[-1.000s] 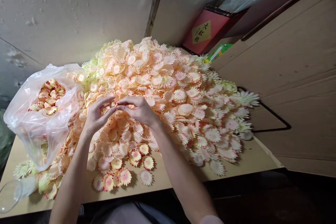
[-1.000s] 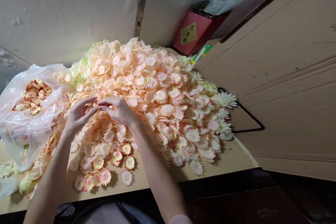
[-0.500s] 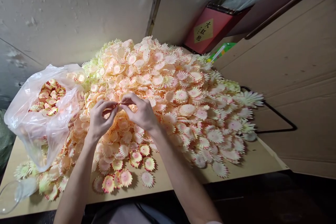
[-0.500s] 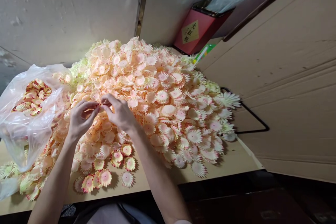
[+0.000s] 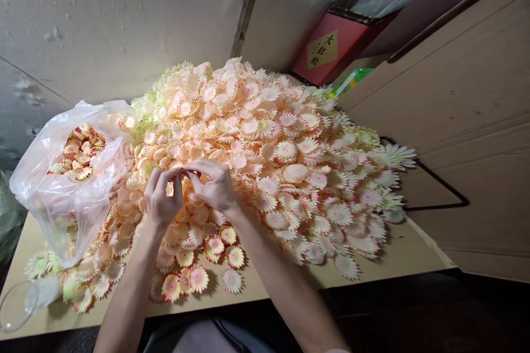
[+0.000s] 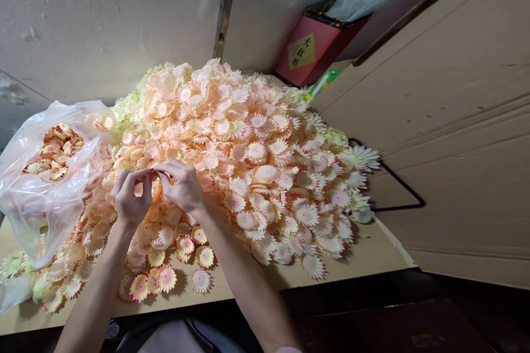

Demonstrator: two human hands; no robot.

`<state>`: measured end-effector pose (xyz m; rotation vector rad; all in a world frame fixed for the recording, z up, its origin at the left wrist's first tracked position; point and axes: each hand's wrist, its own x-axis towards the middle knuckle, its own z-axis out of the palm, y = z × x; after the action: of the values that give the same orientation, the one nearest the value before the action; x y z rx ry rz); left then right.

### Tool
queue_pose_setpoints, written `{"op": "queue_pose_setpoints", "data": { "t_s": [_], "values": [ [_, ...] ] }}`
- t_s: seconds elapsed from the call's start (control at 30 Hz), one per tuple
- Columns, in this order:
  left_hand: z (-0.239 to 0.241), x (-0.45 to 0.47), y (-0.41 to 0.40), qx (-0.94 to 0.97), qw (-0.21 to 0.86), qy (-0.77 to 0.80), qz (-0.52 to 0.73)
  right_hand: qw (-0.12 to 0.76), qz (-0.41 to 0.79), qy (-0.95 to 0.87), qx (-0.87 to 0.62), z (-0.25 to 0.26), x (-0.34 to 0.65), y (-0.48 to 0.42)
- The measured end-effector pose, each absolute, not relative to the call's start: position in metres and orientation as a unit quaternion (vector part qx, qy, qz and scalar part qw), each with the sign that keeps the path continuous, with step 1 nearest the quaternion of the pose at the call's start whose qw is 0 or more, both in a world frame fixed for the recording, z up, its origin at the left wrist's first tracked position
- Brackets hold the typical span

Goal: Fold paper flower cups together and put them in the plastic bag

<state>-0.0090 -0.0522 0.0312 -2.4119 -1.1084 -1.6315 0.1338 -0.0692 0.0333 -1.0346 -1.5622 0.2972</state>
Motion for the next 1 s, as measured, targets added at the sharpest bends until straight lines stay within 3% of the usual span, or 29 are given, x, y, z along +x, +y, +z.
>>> {"op": "queue_pose_setpoints", "data": {
  "t_s": [0.17,0.33,0.53,0.63,0.8,0.9,1.0],
  "values": [
    [0.027,-0.011,-0.054,-0.752,0.069,-0.358,-0.549,0.6,0.119,-0.655,-0.443,0.03,0.127,-0.068],
    [0.026,-0.02,-0.053,-0.78,0.026,-0.324,-0.535,0.592,0.199,-0.687,-0.371,0.03,0.142,-0.063],
    [0.021,-0.017,-0.058,-0.746,0.047,-0.342,-0.569,0.607,0.09,-0.674,-0.411,0.027,0.131,-0.071],
    [0.023,-0.018,-0.057,-0.756,0.046,-0.329,-0.564,0.618,0.095,-0.666,-0.406,0.027,0.126,-0.071],
    [0.026,-0.023,-0.048,-0.752,0.021,-0.272,-0.6,0.657,0.283,-0.571,-0.402,0.03,0.132,-0.066],
    [0.023,-0.025,-0.044,-0.753,0.026,-0.26,-0.604,0.632,0.455,-0.496,-0.384,0.032,0.135,-0.066],
    [0.02,-0.026,-0.045,-0.76,0.018,-0.243,-0.602,0.611,0.537,-0.45,-0.369,0.034,0.137,-0.068]
  ]
}}
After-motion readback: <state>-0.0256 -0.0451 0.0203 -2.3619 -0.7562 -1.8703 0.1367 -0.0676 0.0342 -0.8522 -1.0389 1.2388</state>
